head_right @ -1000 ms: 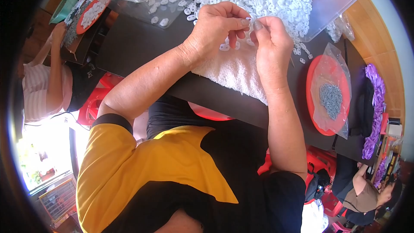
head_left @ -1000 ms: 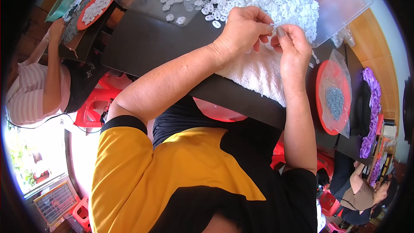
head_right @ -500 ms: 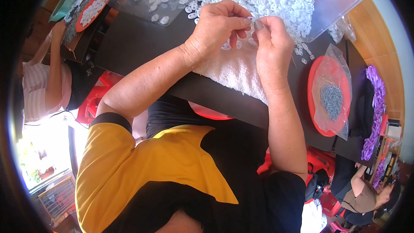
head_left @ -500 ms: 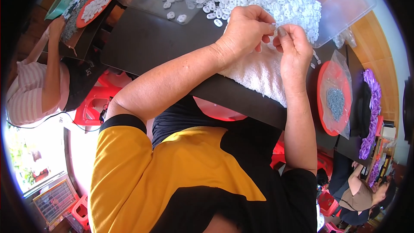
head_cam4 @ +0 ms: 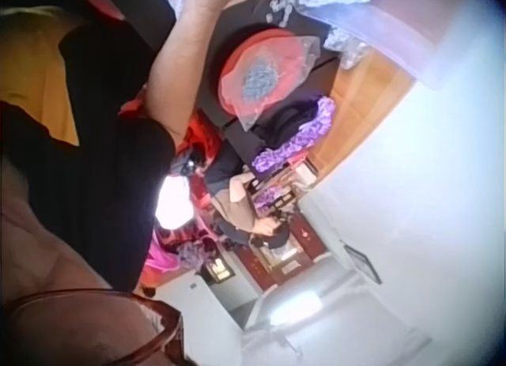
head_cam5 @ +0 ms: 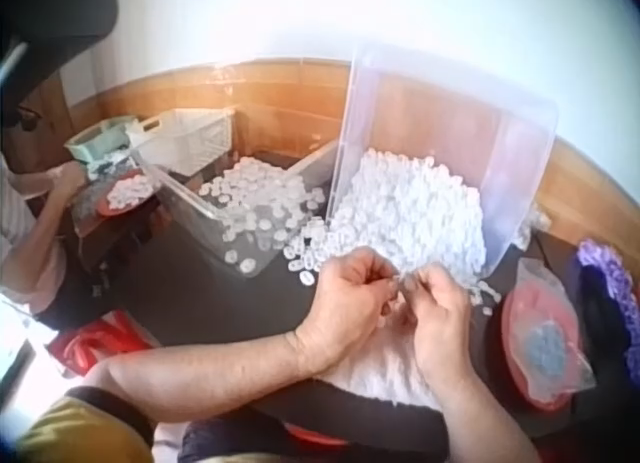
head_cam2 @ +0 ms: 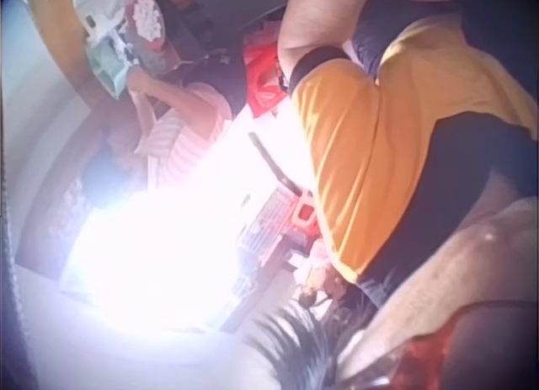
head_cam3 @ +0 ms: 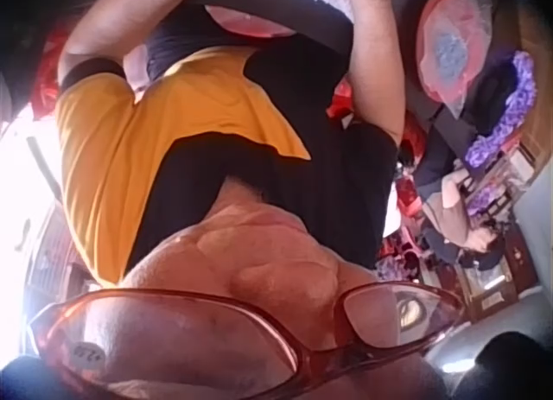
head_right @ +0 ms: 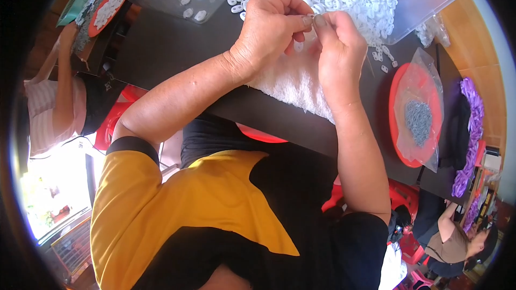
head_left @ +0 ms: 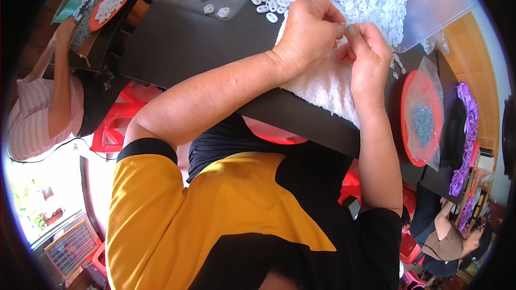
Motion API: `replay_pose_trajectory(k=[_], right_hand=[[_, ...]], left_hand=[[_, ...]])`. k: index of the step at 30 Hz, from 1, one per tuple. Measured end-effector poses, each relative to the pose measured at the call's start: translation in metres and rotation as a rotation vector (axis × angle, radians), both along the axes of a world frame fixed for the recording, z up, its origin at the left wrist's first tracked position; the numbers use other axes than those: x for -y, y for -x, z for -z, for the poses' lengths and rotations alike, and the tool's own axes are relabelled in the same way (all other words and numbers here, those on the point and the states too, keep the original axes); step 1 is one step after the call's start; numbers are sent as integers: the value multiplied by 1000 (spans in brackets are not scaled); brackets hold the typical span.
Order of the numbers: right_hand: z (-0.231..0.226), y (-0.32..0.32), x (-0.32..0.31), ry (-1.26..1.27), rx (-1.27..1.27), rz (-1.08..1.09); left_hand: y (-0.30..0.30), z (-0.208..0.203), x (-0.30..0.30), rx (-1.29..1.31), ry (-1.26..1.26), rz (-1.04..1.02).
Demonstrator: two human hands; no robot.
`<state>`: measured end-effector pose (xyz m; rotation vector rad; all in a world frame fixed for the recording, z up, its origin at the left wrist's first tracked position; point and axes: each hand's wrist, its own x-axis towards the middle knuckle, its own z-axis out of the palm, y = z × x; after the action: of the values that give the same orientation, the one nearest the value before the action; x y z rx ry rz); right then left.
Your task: Inspecting small white plastic components for defects at a workbench.
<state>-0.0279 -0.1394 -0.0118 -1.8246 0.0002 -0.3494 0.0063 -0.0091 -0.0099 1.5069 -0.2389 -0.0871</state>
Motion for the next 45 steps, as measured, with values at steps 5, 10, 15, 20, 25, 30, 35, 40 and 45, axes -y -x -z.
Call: replay_pose_trajectory(k=[5,10,15,20,25,30,35,40,45], right_hand=[[-1,0,-6,-131,-37,-6],[-5,-1,0,-61,10,16],[-3,-1,7,273,239,93],[2,-5,9,316,246,32],[-5,-3,5,80,130,20],[-8,0,1,-132,-32,23],[-7,1,0,-369,-104,-41],[-9,3,-8,-412,-57,-40],[-7,1,-7,-285,2,43]], left_hand=[[0,-3,-1,15,-17,-39],[-3,-5,-1,-82,84,28],[-3,-6,-4,-117,86,25],[-3,-4,-4,-121,97,64],[-2,-7,-3,-115,106,59],[-1,-3,-1,-113,101,53],[2,1,2,17,64,-14],[2,-6,0,-6,112,-20],[-3,-2,0,-96,130,8]])
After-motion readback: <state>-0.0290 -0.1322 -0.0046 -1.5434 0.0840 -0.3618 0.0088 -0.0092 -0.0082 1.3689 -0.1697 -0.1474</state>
